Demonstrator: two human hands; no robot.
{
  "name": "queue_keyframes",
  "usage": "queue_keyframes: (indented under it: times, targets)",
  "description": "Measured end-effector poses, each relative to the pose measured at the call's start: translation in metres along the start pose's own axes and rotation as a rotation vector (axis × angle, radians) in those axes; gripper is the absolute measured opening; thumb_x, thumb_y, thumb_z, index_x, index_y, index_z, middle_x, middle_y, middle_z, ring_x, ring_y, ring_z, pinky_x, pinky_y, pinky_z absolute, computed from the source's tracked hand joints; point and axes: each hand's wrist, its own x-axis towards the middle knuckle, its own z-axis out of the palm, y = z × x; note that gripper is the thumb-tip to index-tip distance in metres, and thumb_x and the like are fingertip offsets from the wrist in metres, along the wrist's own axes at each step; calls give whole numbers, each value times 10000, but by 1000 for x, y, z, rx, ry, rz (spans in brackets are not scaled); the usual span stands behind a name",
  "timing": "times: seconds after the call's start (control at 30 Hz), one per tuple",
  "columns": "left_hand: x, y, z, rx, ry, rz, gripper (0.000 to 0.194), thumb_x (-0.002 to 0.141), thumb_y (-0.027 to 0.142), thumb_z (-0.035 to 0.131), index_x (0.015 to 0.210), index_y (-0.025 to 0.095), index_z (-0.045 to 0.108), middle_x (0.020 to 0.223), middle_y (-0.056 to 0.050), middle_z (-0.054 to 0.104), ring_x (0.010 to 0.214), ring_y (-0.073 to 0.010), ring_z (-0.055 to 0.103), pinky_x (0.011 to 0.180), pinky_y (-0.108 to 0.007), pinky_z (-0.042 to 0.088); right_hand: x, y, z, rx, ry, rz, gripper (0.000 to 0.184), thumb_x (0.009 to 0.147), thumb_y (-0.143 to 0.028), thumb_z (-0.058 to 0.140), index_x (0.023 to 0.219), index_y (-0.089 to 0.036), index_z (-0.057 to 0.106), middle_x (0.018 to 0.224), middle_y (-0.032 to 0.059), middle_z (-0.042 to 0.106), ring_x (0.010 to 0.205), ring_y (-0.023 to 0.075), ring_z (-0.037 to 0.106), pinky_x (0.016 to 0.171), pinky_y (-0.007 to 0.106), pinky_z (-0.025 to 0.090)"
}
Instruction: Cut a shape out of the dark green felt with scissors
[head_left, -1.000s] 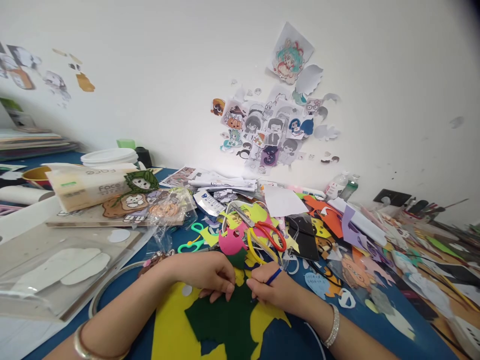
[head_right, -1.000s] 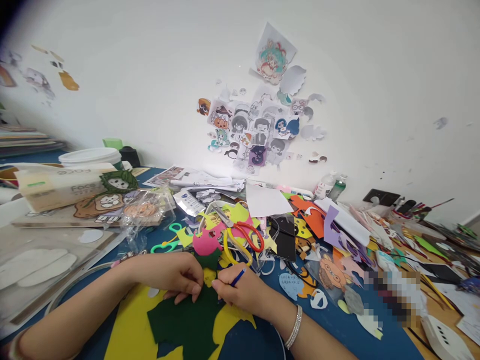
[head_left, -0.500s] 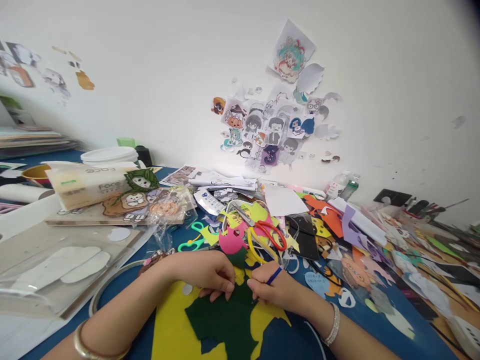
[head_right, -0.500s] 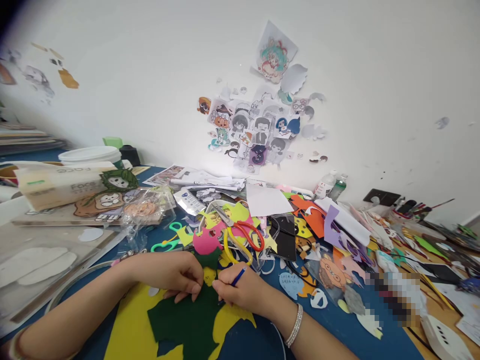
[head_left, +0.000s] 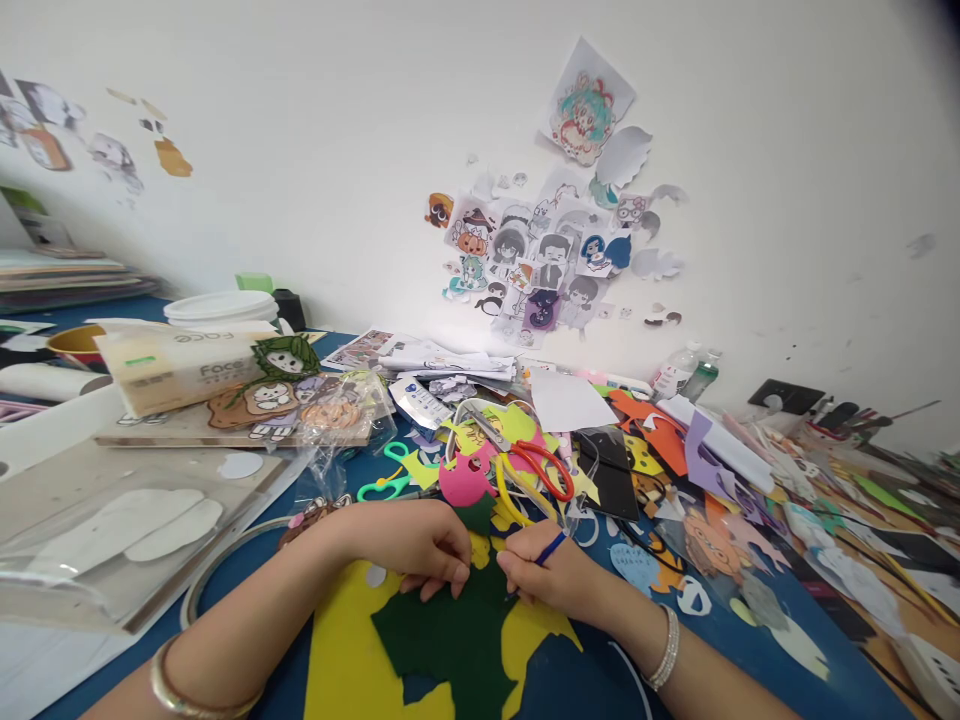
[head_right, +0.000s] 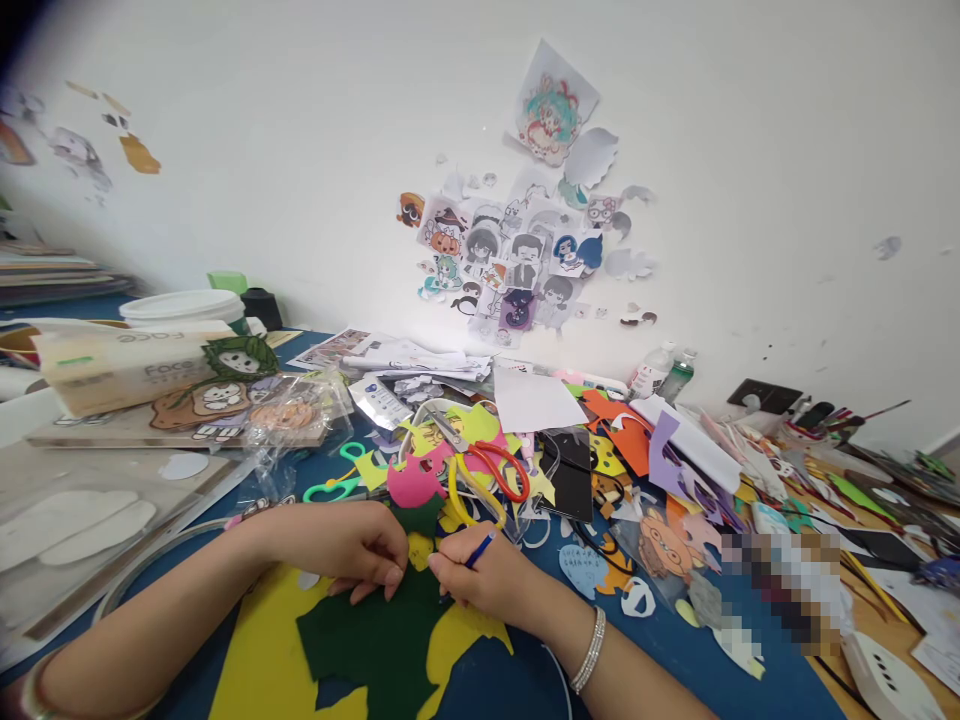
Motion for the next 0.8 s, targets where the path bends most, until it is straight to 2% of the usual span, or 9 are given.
queue_keyframes:
  times: [0.8]
  targets:
    - [-1, 2, 0, 3, -5, -17, 248, 829, 390, 438, 782, 204, 595, 602, 21, 546, 488, -70, 481, 503, -181, 410, 1, -3, 0, -50, 33, -10, 439, 897, -316, 374, 479, -192, 419, 475, -33, 457, 474, 103, 470, 535, 223, 387]
